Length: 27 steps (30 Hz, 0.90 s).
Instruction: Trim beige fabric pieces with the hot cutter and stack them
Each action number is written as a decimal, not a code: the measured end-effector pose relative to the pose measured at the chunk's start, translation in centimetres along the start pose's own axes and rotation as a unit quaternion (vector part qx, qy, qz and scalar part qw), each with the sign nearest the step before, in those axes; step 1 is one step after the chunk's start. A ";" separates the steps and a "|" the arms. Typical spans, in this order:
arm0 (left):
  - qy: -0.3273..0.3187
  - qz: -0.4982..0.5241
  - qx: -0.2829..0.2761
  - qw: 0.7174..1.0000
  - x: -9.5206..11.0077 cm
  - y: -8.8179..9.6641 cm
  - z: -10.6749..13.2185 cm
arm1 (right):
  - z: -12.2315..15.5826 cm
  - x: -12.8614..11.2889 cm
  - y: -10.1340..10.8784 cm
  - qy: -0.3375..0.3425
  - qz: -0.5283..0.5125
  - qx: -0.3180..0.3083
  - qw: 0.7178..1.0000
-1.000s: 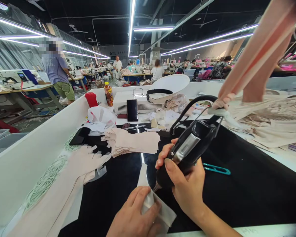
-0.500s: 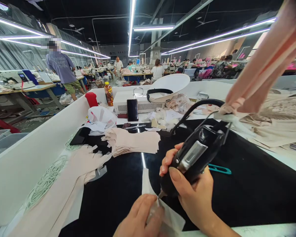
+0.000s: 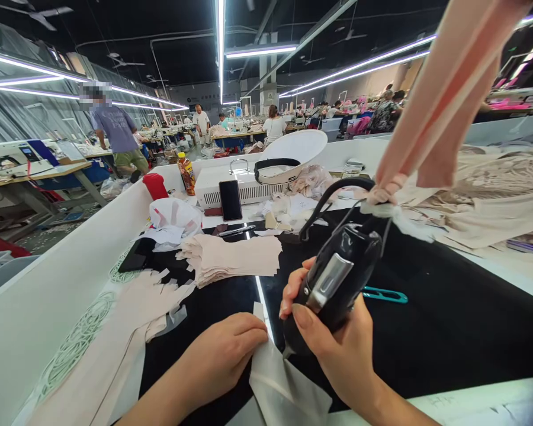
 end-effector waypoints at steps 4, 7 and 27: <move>-0.008 0.011 -0.004 1.000 -0.1 0.3 0.3 | 0.1 0.0 0.0 0.001 0.000 0.005 1.000; -0.015 0.007 -0.005 1.000 -0.1 0.6 0.3 | 0.1 -0.1 -0.2 0.003 -0.001 -0.003 1.000; -0.044 -0.048 -0.063 0.996 -0.4 0.2 1.3 | 0.3 -0.1 0.0 0.018 -0.002 -0.013 1.000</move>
Point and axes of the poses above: each hand's wrist, its own z-axis away from the middle knuckle, its own y-axis out of the back of the hand, x = y × z, the point moved 7 cm from there along -z, towards the middle knuckle, and after that the axes turned 11 degrees about -z, right-handed, at the moved point
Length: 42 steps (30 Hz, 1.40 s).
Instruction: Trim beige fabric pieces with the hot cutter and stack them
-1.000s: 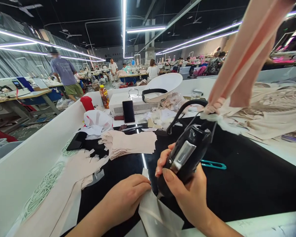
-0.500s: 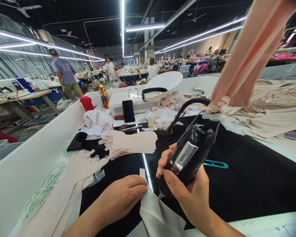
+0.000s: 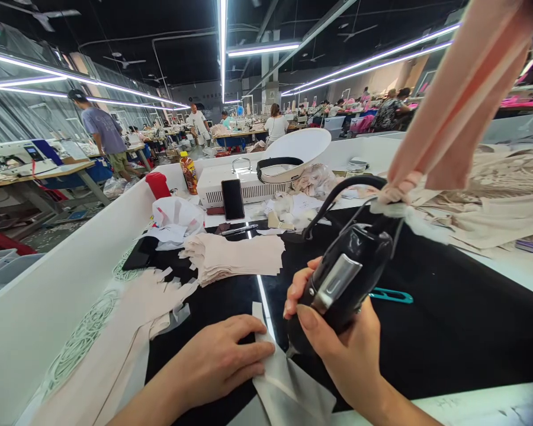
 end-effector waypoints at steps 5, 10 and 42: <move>0.005 -0.025 -0.029 0.999 0.2 -0.3 0.0 | -0.1 -0.1 0.0 0.007 0.006 0.009 1.000; 0.003 -0.052 -0.042 0.998 0.7 -0.5 0.1 | -0.2 -0.3 0.0 0.010 0.017 0.018 1.000; -0.003 -0.066 -0.011 0.998 1.9 -0.2 -0.2 | -0.7 0.8 -0.6 -0.003 0.018 0.045 0.999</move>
Point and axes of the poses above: each hand's wrist, its own z-axis away from the middle knuckle, its own y-axis out of the back of the hand, x = y × z, the point moved 7 cm from there along -z, towards the middle knuckle, and after that the axes turned 11 degrees about -z, right-handed, at the moved point
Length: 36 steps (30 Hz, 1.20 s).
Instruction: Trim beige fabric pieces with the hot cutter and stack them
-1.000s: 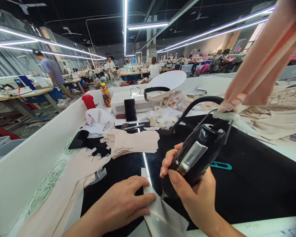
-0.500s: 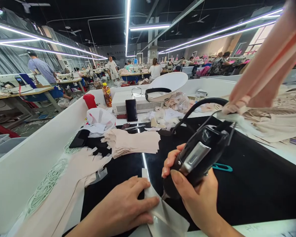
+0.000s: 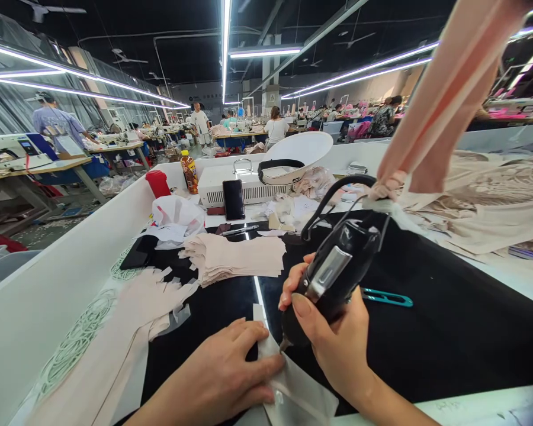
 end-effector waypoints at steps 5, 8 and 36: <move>0.006 0.007 -0.005 1.000 -0.1 -0.2 0.1 | -0.1 -0.3 -0.2 -0.002 0.033 0.002 0.999; 0.004 0.005 0.004 1.000 -0.1 0.0 0.0 | -0.4 -0.1 -0.2 -0.006 0.015 0.008 1.000; 0.018 0.006 0.023 1.000 -0.4 -0.2 0.1 | -1.4 1.2 -1.5 -0.014 0.005 0.000 1.000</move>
Point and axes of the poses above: each hand's wrist, its own z-axis away from the middle knuckle, its own y-axis out of the back of the hand, x = y × z, the point moved 7 cm from there along -z, towards the middle knuckle, and after that the axes turned 11 degrees about -z, right-handed, at the moved point
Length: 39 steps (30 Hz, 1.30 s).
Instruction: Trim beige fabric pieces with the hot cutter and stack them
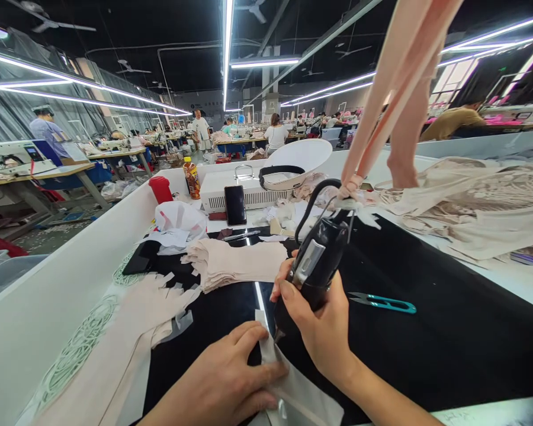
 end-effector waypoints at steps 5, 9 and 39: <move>0.013 -0.010 -0.002 1.000 -0.2 0.0 0.2 | -0.1 -0.1 0.1 0.002 0.009 0.002 1.000; 0.019 -0.008 0.001 1.000 -0.2 0.1 0.2 | 0.0 0.2 0.1 0.006 0.007 -0.009 1.000; 0.016 -0.032 -0.020 0.999 -0.2 0.1 0.1 | -1.4 0.4 0.0 0.024 0.003 0.011 1.000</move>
Point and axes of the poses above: each hand's wrist, its own z-axis away from the middle knuckle, its own y-axis out of the back of the hand, x = y × z, the point moved 7 cm from there along -z, towards the middle knuckle, and after that the axes turned 11 degrees about -z, right-handed, at the moved point
